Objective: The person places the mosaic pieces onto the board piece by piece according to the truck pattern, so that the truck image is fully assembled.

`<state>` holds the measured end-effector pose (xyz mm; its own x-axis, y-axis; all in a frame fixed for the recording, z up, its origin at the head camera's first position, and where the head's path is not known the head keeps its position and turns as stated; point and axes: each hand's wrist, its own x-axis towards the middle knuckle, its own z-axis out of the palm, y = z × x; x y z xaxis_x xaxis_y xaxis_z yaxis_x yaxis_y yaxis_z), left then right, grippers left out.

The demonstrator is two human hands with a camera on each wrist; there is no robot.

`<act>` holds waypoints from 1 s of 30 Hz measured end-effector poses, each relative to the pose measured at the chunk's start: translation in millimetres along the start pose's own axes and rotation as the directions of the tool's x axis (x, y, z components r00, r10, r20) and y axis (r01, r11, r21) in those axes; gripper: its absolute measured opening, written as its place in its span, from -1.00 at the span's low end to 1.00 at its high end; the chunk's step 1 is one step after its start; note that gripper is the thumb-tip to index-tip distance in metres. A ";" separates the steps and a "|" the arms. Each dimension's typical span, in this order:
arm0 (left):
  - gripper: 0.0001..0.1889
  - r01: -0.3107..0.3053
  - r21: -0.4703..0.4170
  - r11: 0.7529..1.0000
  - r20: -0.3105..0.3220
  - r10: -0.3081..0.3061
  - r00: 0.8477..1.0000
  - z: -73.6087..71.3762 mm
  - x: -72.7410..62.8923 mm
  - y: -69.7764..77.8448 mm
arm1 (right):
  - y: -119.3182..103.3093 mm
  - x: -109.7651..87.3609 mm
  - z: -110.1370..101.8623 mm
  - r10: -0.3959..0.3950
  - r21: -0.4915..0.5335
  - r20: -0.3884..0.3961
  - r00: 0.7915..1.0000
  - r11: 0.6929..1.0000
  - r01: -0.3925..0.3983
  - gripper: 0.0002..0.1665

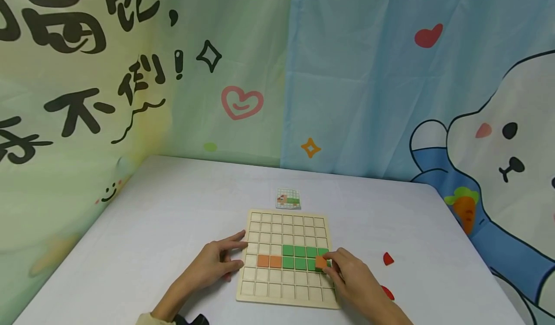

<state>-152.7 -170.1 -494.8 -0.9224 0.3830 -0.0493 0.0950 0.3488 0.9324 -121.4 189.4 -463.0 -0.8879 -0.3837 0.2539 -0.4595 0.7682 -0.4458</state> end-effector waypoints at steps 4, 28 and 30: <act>-0.45 0.005 -0.012 1.000 -0.001 -0.005 1.000 0.6 0.4 -0.3 | -9.0 6.8 5.8 -0.012 0.020 0.052 0.999 1.000 0.011 -0.78; -0.45 -0.005 -0.004 1.000 -0.001 0.005 1.000 0.3 0.5 -0.2 | -59.5 40.9 39.2 -0.089 0.005 0.153 0.984 0.996 0.089 -0.78; -0.45 -0.002 -0.012 1.000 -0.001 0.002 1.000 0.4 0.2 -0.4 | -63.7 43.9 42.3 -0.089 0.004 0.160 0.983 0.996 0.090 -0.77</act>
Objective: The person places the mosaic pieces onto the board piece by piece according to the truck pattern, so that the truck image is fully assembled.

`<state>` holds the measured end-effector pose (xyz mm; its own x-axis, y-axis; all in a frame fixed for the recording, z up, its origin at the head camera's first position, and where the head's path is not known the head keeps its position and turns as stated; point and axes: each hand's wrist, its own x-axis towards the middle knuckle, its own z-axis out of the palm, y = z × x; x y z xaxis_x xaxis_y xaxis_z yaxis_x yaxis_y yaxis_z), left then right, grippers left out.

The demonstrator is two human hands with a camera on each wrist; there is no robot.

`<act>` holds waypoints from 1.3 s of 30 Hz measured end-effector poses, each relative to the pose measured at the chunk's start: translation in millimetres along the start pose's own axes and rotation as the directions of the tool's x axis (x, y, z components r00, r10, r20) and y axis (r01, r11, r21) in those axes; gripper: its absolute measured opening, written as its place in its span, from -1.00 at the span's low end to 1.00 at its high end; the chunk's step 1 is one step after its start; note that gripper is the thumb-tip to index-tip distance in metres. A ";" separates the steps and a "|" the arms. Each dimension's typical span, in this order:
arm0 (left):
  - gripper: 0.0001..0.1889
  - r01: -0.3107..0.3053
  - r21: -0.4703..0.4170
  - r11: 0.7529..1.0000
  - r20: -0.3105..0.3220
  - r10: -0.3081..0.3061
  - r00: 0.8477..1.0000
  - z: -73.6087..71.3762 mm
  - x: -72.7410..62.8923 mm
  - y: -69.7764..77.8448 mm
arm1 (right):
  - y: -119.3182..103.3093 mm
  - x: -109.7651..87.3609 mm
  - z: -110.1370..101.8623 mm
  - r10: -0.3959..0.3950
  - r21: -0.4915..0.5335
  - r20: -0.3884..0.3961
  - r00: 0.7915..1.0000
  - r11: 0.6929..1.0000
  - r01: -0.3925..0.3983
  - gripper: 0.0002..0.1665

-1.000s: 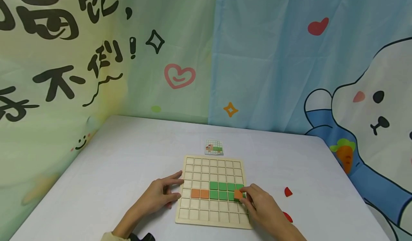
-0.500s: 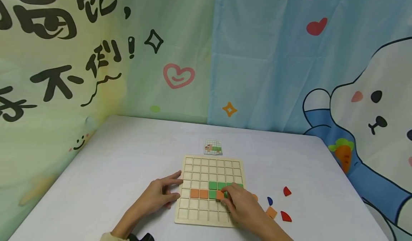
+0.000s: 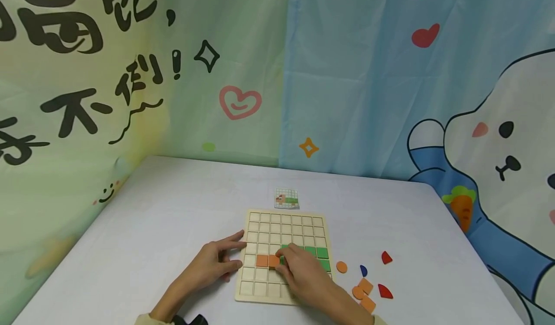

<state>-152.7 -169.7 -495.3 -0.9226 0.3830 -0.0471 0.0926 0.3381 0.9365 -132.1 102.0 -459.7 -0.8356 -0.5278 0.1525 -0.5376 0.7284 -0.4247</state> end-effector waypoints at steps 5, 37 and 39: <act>-0.45 -0.002 -0.002 1.000 0.000 0.002 1.000 0.3 0.2 -0.1 | -8.3 9.1 6.6 -0.017 -0.039 -0.003 1.000 0.999 0.017 -0.77; -0.43 -0.036 0.039 0.999 0.019 0.035 0.999 -2.3 -0.5 0.3 | -27.1 35.9 25.0 -0.011 -0.068 0.085 0.996 0.998 0.017 -0.71; -0.44 -0.034 0.043 0.999 0.016 0.033 0.999 -1.8 -0.4 0.6 | -27.1 36.6 25.5 -0.009 -0.063 0.087 0.996 0.998 0.015 -0.71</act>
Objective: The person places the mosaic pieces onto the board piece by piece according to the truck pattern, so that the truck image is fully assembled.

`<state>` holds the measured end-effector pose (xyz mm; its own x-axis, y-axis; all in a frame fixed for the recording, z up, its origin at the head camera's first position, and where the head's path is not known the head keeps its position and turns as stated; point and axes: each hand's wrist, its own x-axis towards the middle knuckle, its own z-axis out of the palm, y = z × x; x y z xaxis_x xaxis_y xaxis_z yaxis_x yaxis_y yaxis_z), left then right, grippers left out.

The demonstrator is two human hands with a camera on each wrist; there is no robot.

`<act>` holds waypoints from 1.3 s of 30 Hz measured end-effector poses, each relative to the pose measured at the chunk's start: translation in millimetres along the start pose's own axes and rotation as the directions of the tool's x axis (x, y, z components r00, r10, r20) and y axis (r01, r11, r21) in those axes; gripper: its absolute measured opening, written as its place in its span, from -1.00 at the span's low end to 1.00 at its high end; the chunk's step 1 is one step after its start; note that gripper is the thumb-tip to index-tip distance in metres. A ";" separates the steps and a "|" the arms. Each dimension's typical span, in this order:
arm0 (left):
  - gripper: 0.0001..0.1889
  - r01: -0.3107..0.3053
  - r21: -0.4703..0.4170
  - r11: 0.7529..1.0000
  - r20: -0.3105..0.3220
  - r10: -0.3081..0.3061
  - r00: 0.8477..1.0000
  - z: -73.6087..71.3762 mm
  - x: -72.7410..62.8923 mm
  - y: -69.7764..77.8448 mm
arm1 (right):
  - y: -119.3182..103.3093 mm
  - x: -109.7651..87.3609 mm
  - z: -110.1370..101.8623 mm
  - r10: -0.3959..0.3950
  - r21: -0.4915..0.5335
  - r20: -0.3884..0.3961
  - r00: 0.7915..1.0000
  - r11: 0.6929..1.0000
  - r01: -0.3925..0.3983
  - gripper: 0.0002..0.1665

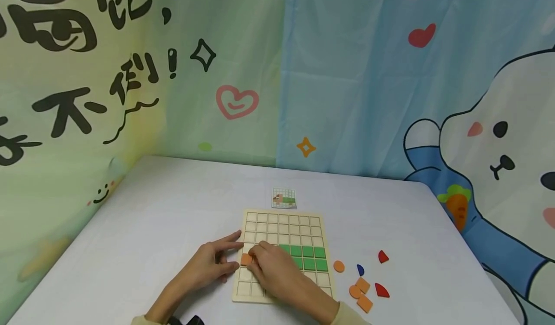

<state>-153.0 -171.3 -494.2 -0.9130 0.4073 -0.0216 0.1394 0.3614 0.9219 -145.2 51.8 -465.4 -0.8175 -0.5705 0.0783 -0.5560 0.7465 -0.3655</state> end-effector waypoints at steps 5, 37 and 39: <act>-0.44 0.009 0.007 1.000 -0.004 -0.009 1.000 0.1 -0.4 1.1 | -0.1 1.1 1.2 -0.012 0.010 -0.008 1.000 1.000 0.012 -0.74; -0.44 0.014 -0.014 1.000 0.000 -0.014 1.000 -0.5 0.1 0.5 | 16.9 -14.1 -17.6 0.005 0.123 0.001 1.000 0.992 -0.005 -0.68; -0.44 0.016 -0.012 1.000 -0.002 -0.016 1.000 -1.0 -0.2 0.9 | 23.0 -19.7 -21.8 0.015 0.166 -0.008 1.000 0.986 -0.013 -0.68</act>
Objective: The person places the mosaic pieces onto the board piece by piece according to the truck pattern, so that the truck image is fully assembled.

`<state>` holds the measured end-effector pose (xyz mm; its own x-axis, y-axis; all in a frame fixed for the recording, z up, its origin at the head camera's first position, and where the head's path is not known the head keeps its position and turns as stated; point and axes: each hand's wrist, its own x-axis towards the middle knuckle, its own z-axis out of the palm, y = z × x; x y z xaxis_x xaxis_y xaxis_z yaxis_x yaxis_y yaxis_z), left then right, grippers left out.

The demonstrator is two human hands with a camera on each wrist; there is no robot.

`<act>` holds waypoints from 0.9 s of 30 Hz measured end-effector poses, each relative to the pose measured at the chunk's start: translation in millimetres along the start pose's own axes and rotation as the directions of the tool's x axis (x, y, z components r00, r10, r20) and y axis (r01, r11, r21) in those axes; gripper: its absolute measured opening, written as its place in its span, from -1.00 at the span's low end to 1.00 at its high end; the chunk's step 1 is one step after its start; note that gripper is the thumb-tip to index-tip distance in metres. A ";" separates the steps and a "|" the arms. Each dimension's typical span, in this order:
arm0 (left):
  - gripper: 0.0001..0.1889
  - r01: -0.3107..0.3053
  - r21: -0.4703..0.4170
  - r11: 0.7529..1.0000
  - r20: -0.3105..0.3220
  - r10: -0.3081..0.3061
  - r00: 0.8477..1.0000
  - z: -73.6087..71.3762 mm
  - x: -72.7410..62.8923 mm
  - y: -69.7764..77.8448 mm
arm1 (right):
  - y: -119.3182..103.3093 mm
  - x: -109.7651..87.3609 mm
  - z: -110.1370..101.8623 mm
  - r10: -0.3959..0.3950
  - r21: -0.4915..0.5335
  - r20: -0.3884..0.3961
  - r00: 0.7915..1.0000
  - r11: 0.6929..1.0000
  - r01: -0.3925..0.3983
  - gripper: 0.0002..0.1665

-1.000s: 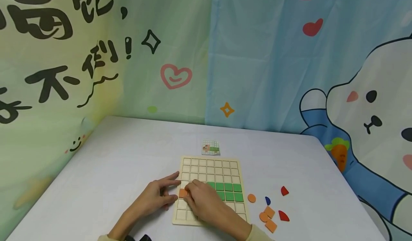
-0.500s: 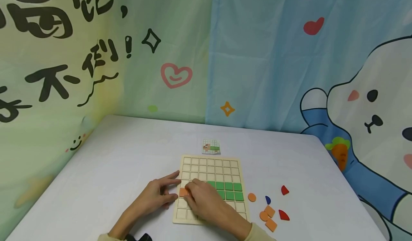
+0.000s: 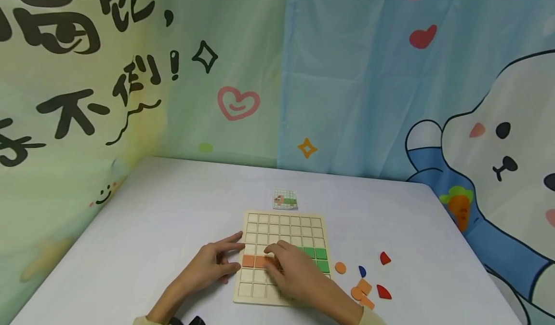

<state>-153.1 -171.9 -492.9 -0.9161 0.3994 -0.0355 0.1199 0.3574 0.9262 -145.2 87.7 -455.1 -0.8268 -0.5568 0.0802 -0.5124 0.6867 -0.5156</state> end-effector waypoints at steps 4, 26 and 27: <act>-0.44 0.005 0.012 1.000 -0.004 -0.005 1.000 0.5 -0.3 1.7 | 12.8 -12.7 -12.9 0.016 0.056 -0.010 1.000 0.998 -0.015 -0.67; -0.43 -0.005 -0.008 1.000 0.002 0.005 1.000 1.0 0.0 -2.3 | 81.4 -106.8 -65.8 0.361 0.008 -0.102 0.927 0.932 -0.362 -0.74; -0.43 -0.003 -0.008 1.000 0.002 0.003 1.000 1.2 -0.1 -2.5 | 83.6 -110.2 -66.6 0.395 0.006 -0.090 0.914 0.918 -0.397 -0.75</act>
<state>-152.8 -171.8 -495.6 -0.9149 0.4022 -0.0333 0.1198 0.3494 0.9293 -112.3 237.6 -450.2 -0.9793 -0.1951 -0.0535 -0.1412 0.8485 -0.5101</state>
